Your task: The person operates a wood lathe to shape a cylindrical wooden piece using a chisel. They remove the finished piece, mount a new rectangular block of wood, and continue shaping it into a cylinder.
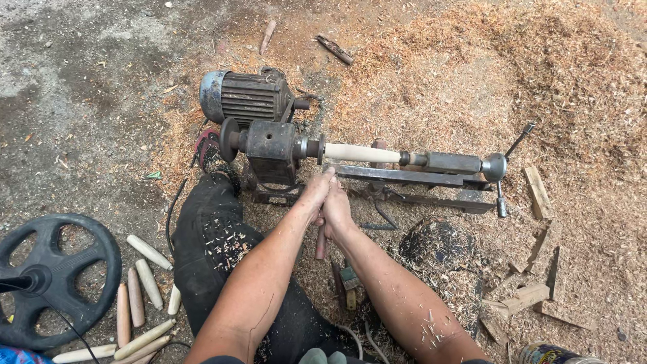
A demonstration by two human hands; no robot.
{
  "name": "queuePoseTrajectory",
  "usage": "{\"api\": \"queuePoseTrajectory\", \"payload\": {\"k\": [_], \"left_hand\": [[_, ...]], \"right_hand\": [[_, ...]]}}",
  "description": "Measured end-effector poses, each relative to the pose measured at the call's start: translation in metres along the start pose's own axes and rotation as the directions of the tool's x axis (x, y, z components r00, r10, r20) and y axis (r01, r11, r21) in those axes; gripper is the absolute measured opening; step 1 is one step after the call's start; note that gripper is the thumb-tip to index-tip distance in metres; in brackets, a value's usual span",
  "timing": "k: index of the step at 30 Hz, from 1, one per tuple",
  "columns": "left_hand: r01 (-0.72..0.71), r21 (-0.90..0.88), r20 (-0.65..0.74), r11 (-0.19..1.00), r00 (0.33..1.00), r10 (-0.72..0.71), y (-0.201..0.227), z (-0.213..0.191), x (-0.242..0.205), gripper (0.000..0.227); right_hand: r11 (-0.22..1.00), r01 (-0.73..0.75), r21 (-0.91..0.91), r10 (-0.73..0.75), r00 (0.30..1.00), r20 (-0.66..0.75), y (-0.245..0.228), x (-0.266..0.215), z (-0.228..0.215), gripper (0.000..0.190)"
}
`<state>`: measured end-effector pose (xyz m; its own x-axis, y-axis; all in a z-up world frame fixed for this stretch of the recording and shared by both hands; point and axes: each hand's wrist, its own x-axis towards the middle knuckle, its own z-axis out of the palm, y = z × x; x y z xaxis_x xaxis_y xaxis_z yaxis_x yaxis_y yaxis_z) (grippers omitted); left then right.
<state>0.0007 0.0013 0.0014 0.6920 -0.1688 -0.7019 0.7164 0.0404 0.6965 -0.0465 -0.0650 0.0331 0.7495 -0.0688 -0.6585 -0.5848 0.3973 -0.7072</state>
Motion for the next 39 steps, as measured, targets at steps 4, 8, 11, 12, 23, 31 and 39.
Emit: {"api": "queuePoseTrajectory", "payload": {"k": [4,8,11,12,23,31,39], "left_hand": [[-0.053,-0.065,0.048,0.996,0.997,0.056,-0.003,-0.004,0.000,0.045],[-0.061,-0.034,0.016,0.998,0.998,0.061,-0.006,-0.009,0.007,0.046],[-0.062,0.004,-0.014,0.998,0.998,0.062,-0.004,-0.015,0.014,0.046],[-0.054,0.011,-0.018,0.998,0.998,0.054,-0.006,-0.015,0.015,0.046],[-0.076,-0.033,-0.022,0.997,0.997,0.075,-0.016,0.002,0.026,0.044],[-0.090,-0.074,0.000,0.993,0.996,0.090,-0.026,0.018,0.031,0.045],[-0.078,-0.037,0.029,0.996,0.996,0.079,-0.019,0.035,0.016,0.048]], "right_hand": [[1.000,-0.004,0.022,0.004,1.000,0.004,0.000,-0.003,0.004,0.049],[1.000,-0.007,0.012,0.007,1.000,0.015,-0.001,-0.006,0.009,0.048],[0.999,-0.008,0.031,0.007,0.999,0.032,-0.003,-0.003,0.016,0.048],[0.999,-0.008,0.038,0.006,0.999,0.032,-0.001,-0.004,0.016,0.048],[1.000,0.016,0.009,-0.015,0.999,-0.028,0.004,0.004,-0.006,0.049],[0.999,0.018,0.040,-0.018,1.000,-0.001,0.000,0.000,-0.023,0.040],[1.000,0.006,-0.027,-0.007,1.000,-0.029,-0.006,-0.002,-0.038,0.045]]}}
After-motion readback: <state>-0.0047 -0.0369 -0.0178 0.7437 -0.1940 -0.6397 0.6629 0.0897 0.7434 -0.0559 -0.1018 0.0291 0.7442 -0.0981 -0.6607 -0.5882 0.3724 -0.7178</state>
